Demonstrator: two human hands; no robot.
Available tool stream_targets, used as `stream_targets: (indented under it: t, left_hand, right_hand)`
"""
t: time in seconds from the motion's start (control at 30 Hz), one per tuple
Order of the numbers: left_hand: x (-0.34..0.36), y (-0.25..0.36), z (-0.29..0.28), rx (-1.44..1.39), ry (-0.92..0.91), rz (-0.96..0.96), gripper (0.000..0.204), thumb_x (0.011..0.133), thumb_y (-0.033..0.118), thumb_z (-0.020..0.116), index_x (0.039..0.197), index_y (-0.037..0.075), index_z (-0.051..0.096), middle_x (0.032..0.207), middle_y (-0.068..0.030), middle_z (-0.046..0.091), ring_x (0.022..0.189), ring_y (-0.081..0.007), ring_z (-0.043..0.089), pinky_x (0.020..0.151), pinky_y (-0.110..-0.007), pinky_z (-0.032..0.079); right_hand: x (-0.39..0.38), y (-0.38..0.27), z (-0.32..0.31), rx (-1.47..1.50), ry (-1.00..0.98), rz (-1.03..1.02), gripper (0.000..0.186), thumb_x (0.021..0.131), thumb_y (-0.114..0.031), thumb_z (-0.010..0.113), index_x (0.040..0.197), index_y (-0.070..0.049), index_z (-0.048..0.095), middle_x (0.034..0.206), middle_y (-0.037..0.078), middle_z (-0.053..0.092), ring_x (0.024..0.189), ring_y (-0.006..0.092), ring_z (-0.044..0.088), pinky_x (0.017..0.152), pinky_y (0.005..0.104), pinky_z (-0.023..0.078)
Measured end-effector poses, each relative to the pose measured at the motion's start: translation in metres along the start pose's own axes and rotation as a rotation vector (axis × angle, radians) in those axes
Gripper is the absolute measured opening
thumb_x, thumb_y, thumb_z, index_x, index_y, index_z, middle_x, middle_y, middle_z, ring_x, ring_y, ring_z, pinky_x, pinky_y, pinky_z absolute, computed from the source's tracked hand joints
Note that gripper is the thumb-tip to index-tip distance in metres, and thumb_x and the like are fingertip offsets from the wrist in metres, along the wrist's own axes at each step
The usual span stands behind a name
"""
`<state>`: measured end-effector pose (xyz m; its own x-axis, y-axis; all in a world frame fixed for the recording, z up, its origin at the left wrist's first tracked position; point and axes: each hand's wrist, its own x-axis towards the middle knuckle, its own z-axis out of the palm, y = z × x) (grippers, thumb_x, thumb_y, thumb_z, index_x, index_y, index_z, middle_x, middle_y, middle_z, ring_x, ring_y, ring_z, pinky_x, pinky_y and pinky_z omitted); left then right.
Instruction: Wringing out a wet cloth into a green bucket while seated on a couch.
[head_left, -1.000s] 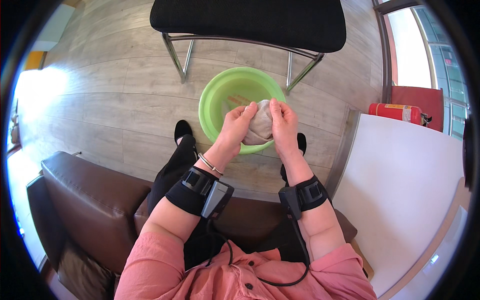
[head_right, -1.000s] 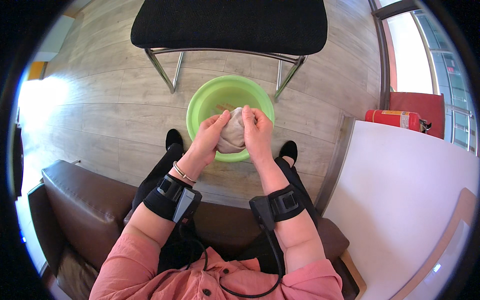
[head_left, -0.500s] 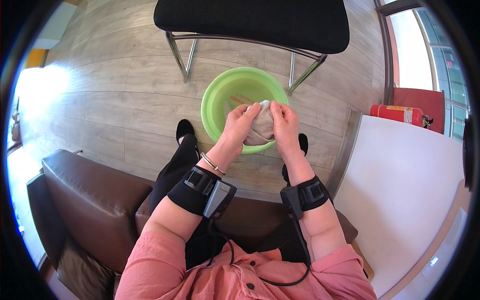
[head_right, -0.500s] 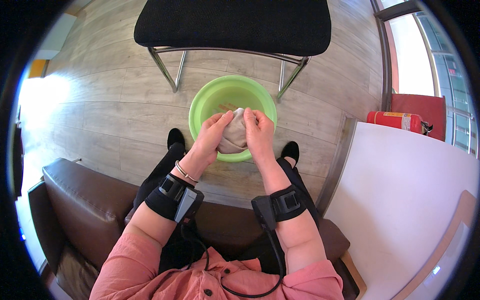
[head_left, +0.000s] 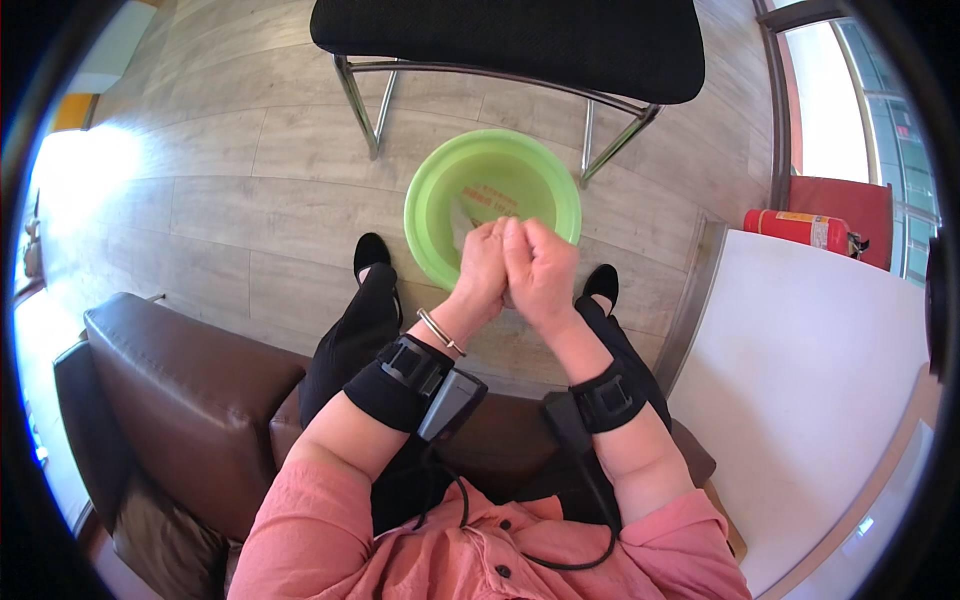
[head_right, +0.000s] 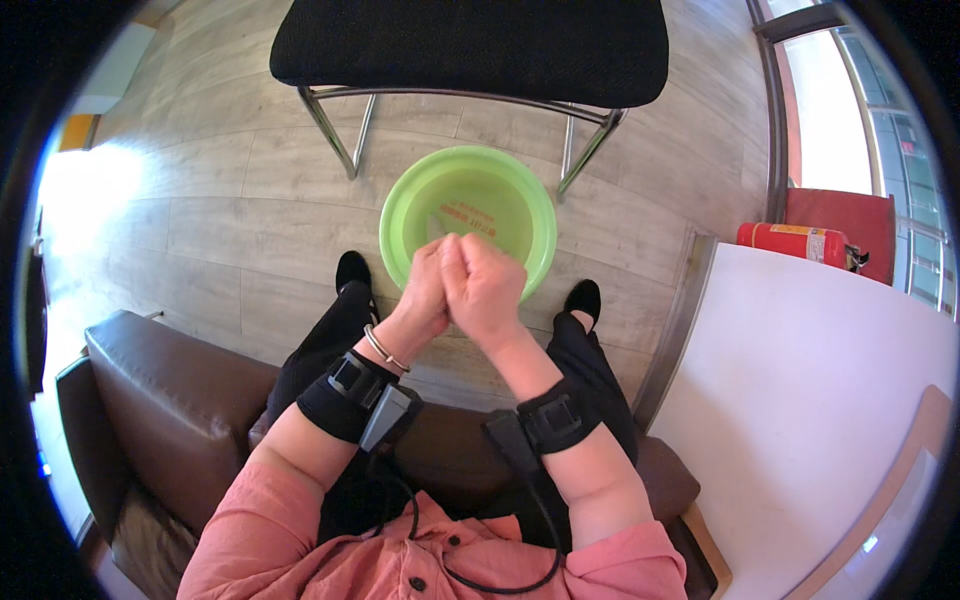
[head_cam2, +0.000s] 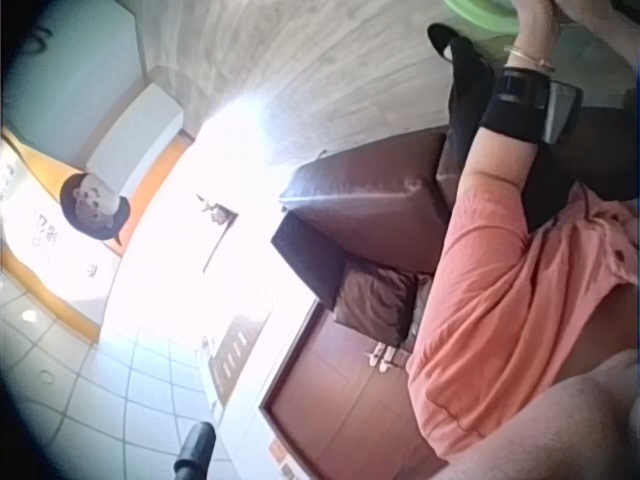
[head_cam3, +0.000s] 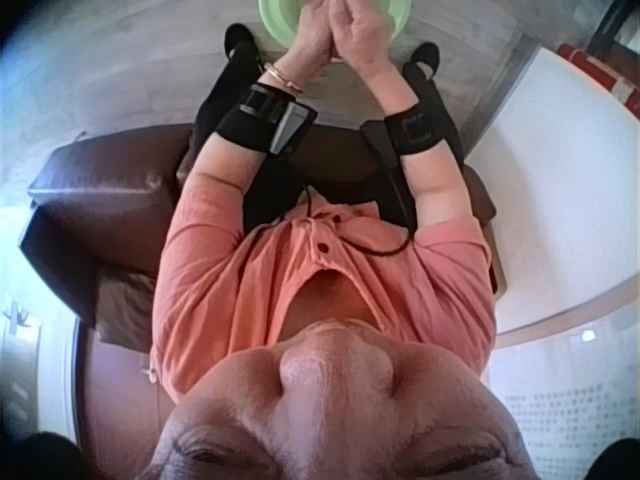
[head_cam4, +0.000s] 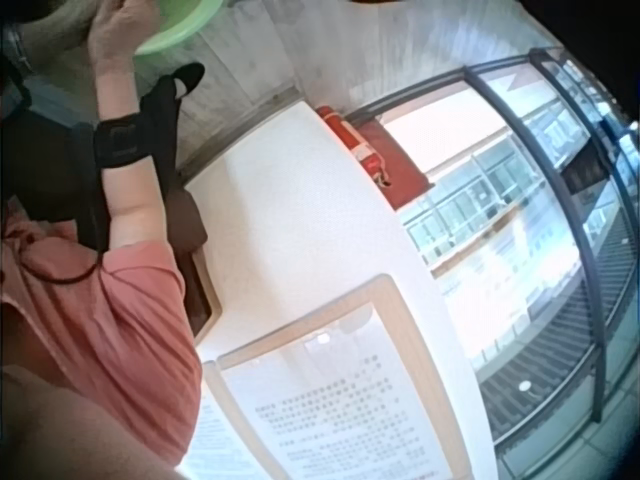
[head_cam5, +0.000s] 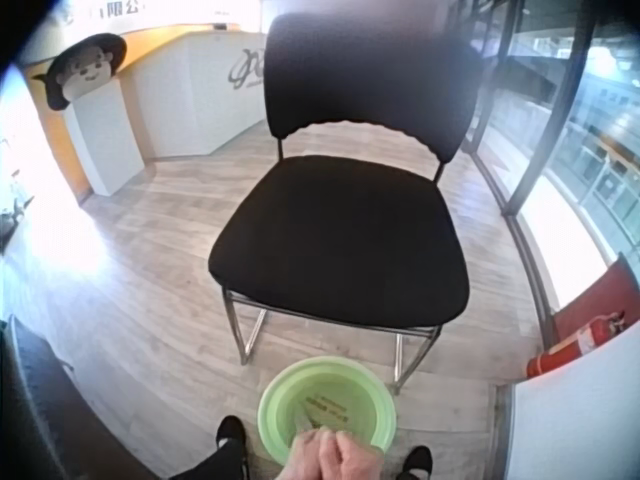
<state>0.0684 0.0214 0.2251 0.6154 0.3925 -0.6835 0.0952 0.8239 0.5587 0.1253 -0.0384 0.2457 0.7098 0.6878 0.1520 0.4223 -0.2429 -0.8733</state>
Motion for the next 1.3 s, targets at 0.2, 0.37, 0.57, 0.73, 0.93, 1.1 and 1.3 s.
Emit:
stream_targets:
  t: [0.2, 0.37, 0.57, 0.73, 0.93, 1.1, 1.3]
  left_hand:
    - [0.003, -0.009, 0.007, 0.315, 0.081, 0.156, 0.027, 0.091, 0.020, 0.040, 0.095, -0.004, 0.053, 0.080, -0.0061, 0.056, 0.065, -0.0110, 0.053, 0.055, -0.024, 0.044]
    - [-0.001, 0.009, -0.002, 0.172, 0.085, 0.061, 0.028, 0.091, 0.019, 0.040, 0.098, -0.005, 0.054, 0.083, -0.0068, 0.058, 0.070, -0.0111, 0.055, 0.060, -0.024, 0.045]
    - [0.005, 0.007, 0.000, 0.129, 0.068, 0.050, 0.028, 0.091, 0.021, 0.043, 0.098, -0.003, 0.054, 0.087, -0.0074, 0.059, 0.075, -0.0132, 0.057, 0.067, -0.025, 0.046]
    - [0.007, 0.023, -0.004, -0.051, 0.115, 0.101, 0.028, 0.090, 0.023, 0.045, 0.096, -0.002, 0.056, 0.087, -0.0053, 0.060, 0.076, -0.0142, 0.058, 0.068, -0.027, 0.046]
    - [0.010, 0.023, -0.011, -0.030, 0.169, 0.117, 0.023, 0.086, 0.022, 0.047, 0.093, 0.001, 0.056, 0.083, -0.0055, 0.058, 0.074, -0.0133, 0.056, 0.065, -0.027, 0.046]
    - [0.005, 0.028, 0.000, -0.019, 0.197, 0.147, 0.026, 0.083, 0.021, 0.049, 0.093, -0.002, 0.056, 0.080, -0.0051, 0.055, 0.071, -0.0111, 0.051, 0.060, -0.026, 0.042]
    - [0.008, 0.016, -0.012, 0.013, 0.129, 0.087, 0.028, 0.085, 0.022, 0.047, 0.092, -0.003, 0.057, 0.079, -0.0059, 0.057, 0.067, -0.0130, 0.051, 0.059, -0.028, 0.043]
  right_hand:
    - [0.012, 0.038, -0.008, -0.081, 0.084, 0.269, 0.027, 0.085, -0.021, 0.053, 0.067, -0.001, 0.054, 0.054, 0.014, 0.052, 0.044, 0.0262, 0.049, 0.044, 0.0349, 0.037]
    - [0.003, 0.000, 0.000, -0.011, 0.031, 0.178, 0.029, 0.086, -0.022, 0.053, 0.066, 0.000, 0.052, 0.052, 0.008, 0.047, 0.047, 0.0163, 0.042, 0.045, 0.0301, 0.034]
    - [0.009, 0.027, -0.005, 0.098, 0.046, 0.254, 0.030, 0.087, -0.024, 0.054, 0.068, -0.001, 0.053, 0.052, 0.008, 0.048, 0.047, 0.0150, 0.044, 0.046, 0.0292, 0.036]
    - [0.015, 0.034, -0.011, 0.380, 0.162, 0.446, 0.025, 0.088, -0.027, 0.053, 0.084, -0.002, 0.055, 0.074, 0.005, 0.056, 0.067, 0.0095, 0.047, 0.061, 0.0244, 0.038]
    - [0.013, 0.017, -0.007, 0.071, -0.053, 0.143, 0.021, 0.086, -0.023, 0.056, 0.090, -0.002, 0.057, 0.076, 0.006, 0.059, 0.066, 0.0112, 0.053, 0.060, 0.0248, 0.041]
    - [0.016, 0.020, -0.012, 0.144, -0.027, 0.282, 0.020, 0.085, -0.022, 0.057, 0.085, -0.002, 0.058, 0.068, 0.007, 0.058, 0.063, 0.0130, 0.055, 0.058, 0.0265, 0.043]
    - [0.001, -0.011, -0.001, 0.172, -0.112, 0.059, 0.020, 0.083, -0.021, 0.059, 0.075, -0.002, 0.056, 0.062, 0.010, 0.055, 0.055, 0.0179, 0.054, 0.052, 0.0304, 0.042]
